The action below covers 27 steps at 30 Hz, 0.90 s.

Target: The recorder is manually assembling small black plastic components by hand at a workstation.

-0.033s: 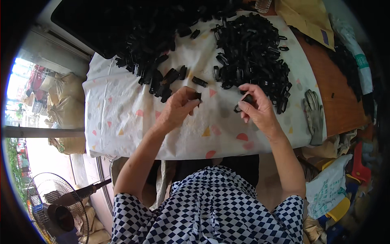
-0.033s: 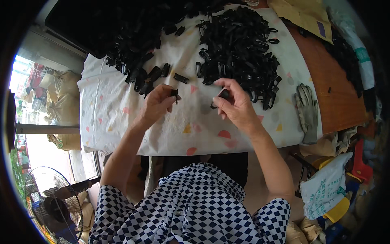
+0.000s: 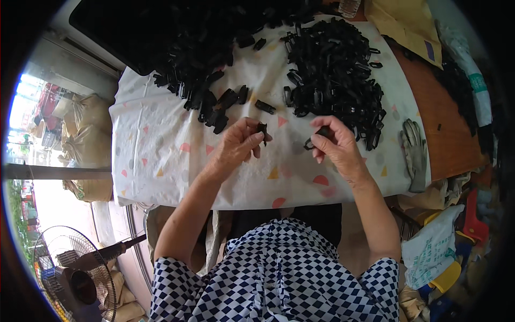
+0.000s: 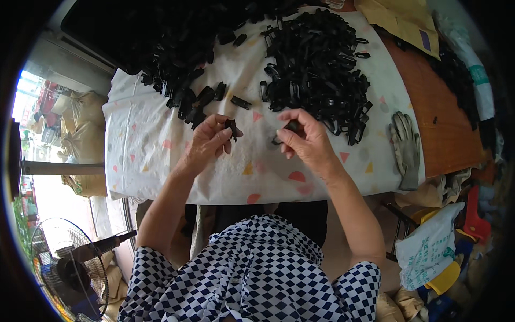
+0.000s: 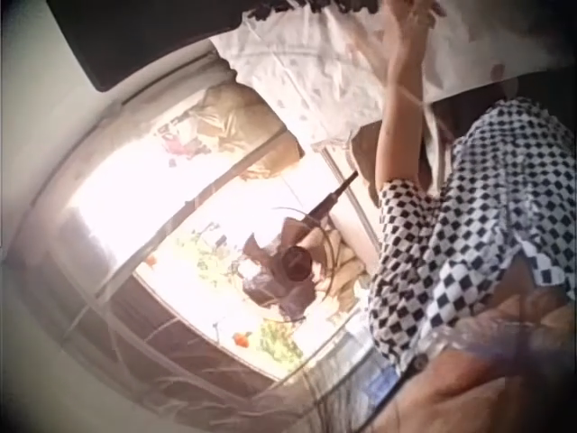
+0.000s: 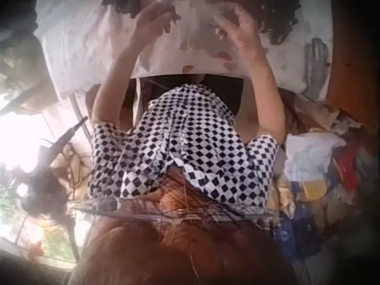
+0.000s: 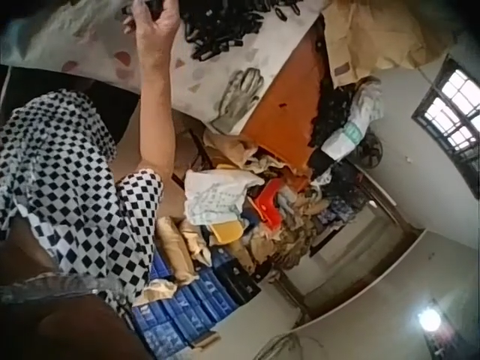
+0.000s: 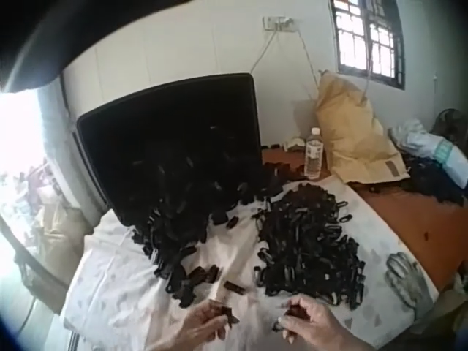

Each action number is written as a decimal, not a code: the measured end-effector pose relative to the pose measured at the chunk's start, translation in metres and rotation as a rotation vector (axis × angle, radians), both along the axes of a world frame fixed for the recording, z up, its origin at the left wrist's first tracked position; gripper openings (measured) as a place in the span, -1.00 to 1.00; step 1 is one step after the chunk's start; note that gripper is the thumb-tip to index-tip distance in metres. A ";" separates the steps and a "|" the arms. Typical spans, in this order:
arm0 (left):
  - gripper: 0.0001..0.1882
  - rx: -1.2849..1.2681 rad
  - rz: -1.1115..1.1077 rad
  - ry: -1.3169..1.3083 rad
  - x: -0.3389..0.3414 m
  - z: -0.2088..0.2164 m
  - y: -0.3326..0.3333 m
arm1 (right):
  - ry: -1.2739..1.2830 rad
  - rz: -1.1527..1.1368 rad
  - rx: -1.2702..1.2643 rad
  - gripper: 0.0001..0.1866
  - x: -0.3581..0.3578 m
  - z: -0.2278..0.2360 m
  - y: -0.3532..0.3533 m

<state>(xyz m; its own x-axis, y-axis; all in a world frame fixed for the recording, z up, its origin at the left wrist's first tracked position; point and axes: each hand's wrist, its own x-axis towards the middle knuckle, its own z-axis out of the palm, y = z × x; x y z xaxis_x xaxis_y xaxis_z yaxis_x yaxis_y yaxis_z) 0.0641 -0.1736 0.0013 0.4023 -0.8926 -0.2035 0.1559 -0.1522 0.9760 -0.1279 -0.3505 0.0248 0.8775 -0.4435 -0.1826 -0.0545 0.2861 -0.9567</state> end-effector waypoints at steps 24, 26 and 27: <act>-0.67 -0.137 0.226 -0.488 -0.056 0.004 0.083 | 0.035 0.155 0.416 -0.85 0.037 0.001 0.097; -0.65 -0.110 0.226 -0.536 -0.057 0.008 0.086 | 0.047 0.205 0.374 -0.85 0.035 0.002 0.098; -0.65 -0.110 0.226 -0.534 -0.058 0.009 0.087 | 0.048 0.204 0.373 -0.85 0.034 0.004 0.097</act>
